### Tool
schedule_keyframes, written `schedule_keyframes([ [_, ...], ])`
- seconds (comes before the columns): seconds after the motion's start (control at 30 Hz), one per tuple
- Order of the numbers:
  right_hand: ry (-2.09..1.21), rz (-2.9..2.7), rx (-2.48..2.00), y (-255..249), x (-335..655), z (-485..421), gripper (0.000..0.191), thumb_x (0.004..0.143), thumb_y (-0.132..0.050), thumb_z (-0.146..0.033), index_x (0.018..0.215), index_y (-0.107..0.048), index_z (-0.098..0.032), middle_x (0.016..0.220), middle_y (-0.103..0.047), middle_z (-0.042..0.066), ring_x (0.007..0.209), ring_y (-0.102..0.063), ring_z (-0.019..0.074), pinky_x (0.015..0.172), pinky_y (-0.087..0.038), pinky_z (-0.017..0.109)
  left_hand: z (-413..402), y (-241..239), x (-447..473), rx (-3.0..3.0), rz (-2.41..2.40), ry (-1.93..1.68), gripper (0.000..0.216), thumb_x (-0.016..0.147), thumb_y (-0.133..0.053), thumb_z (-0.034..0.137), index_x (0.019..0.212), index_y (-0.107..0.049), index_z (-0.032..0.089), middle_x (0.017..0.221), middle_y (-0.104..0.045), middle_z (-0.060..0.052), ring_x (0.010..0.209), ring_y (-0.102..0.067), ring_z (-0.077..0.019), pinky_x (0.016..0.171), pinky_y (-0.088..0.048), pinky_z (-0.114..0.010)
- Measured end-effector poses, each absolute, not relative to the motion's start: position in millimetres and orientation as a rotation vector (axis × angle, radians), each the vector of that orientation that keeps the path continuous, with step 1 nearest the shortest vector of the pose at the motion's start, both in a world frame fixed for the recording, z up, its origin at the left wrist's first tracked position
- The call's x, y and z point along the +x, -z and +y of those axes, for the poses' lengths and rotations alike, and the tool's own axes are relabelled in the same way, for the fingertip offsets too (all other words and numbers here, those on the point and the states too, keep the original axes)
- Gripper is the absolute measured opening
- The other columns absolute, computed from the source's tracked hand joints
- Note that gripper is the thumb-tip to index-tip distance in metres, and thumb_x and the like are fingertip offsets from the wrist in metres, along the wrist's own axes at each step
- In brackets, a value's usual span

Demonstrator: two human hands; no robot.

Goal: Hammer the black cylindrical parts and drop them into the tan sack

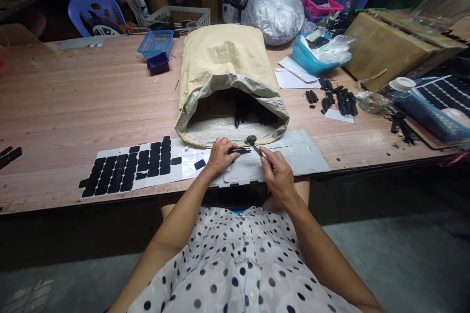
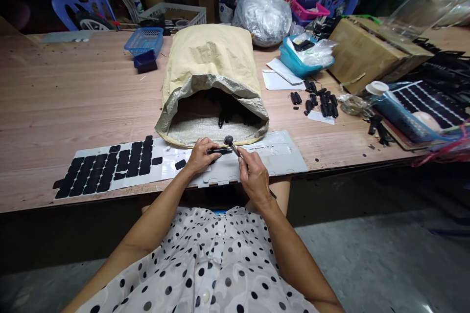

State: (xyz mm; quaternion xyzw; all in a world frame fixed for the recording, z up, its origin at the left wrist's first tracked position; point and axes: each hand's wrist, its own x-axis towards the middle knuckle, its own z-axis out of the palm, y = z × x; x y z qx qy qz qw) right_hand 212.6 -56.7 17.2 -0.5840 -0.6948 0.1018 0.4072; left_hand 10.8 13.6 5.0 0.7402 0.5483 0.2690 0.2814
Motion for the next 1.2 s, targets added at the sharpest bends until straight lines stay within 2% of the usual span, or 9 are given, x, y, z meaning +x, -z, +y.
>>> schedule_keyframes([
  [0.2, -0.275, -1.747, -1.509, -15, 208, -67, 0.039, 0.103, -0.043, -0.031, 0.128, -0.071, -0.028, 0.09, -0.065, 0.005, 0.084, -0.065, 0.0187, 0.074, -0.054, 0.03, 14, -9, 17, 1.915, 1.509, -0.715, 0.02, 0.078, -0.075, 0.017, 0.094, -0.081, 0.027, 0.09, -0.065, -0.003, 0.099, -0.055, -0.0252, 0.095, -0.048, -0.042],
  [0.53, -0.247, -1.821, -1.614, -16, 204, -69, 0.038, 0.101, -0.045, -0.029, 0.128, -0.073, -0.029, 0.085, -0.062, 0.003, 0.075, -0.062, 0.015, 0.062, -0.048, 0.024, 14, -14, 21, 1.872, 1.554, -0.711, 0.017, 0.075, -0.076, 0.016, 0.089, -0.08, 0.026, 0.088, -0.066, -0.002, 0.097, -0.055, -0.0245, 0.093, -0.048, -0.041],
  [0.73, -0.253, -1.831, -1.57, -22, 198, -69, 0.041, 0.103, -0.041, -0.028, 0.132, -0.071, -0.028, 0.089, -0.062, 0.005, 0.081, -0.064, 0.0156, 0.068, -0.05, 0.024, 16, -11, 18, 1.907, 1.517, -0.726, 0.01, 0.075, -0.076, 0.02, 0.083, -0.077, 0.025, 0.086, -0.064, -0.002, 0.095, -0.054, -0.0248, 0.091, -0.048, -0.042],
  [0.87, -0.275, -1.893, -1.594, -18, 192, -69, 0.04, 0.102, -0.044, -0.028, 0.13, -0.072, -0.031, 0.088, -0.062, 0.004, 0.076, -0.062, 0.0147, 0.062, -0.047, 0.023, 17, -9, 17, 1.913, 1.484, -0.717, 0.005, 0.075, -0.074, 0.019, 0.077, -0.075, 0.024, 0.085, -0.064, -0.003, 0.093, -0.054, -0.0242, 0.089, -0.049, -0.041],
  [1.0, -0.248, -1.884, -1.623, -16, 197, -66, 0.04, 0.101, -0.044, -0.03, 0.129, -0.072, -0.031, 0.088, -0.061, 0.004, 0.077, -0.061, 0.0154, 0.062, -0.046, 0.024, 16, -11, 19, 1.888, 1.491, -0.71, 0.011, 0.075, -0.075, 0.017, 0.082, -0.077, 0.025, 0.086, -0.064, -0.003, 0.095, -0.054, -0.0247, 0.091, -0.049, -0.041],
  [1.2, 0.0, -1.805, -1.755, -13, 224, -37, 0.037, 0.099, -0.047, -0.027, 0.124, -0.074, -0.027, 0.089, -0.061, 0.006, 0.08, -0.056, 0.0183, 0.068, -0.04, 0.028, 14, -14, 18, 1.889, 1.512, -0.71, 0.01, 0.078, -0.075, 0.02, 0.087, -0.077, 0.024, 0.087, -0.067, -0.003, 0.097, -0.056, -0.0254, 0.091, -0.049, -0.041],
])
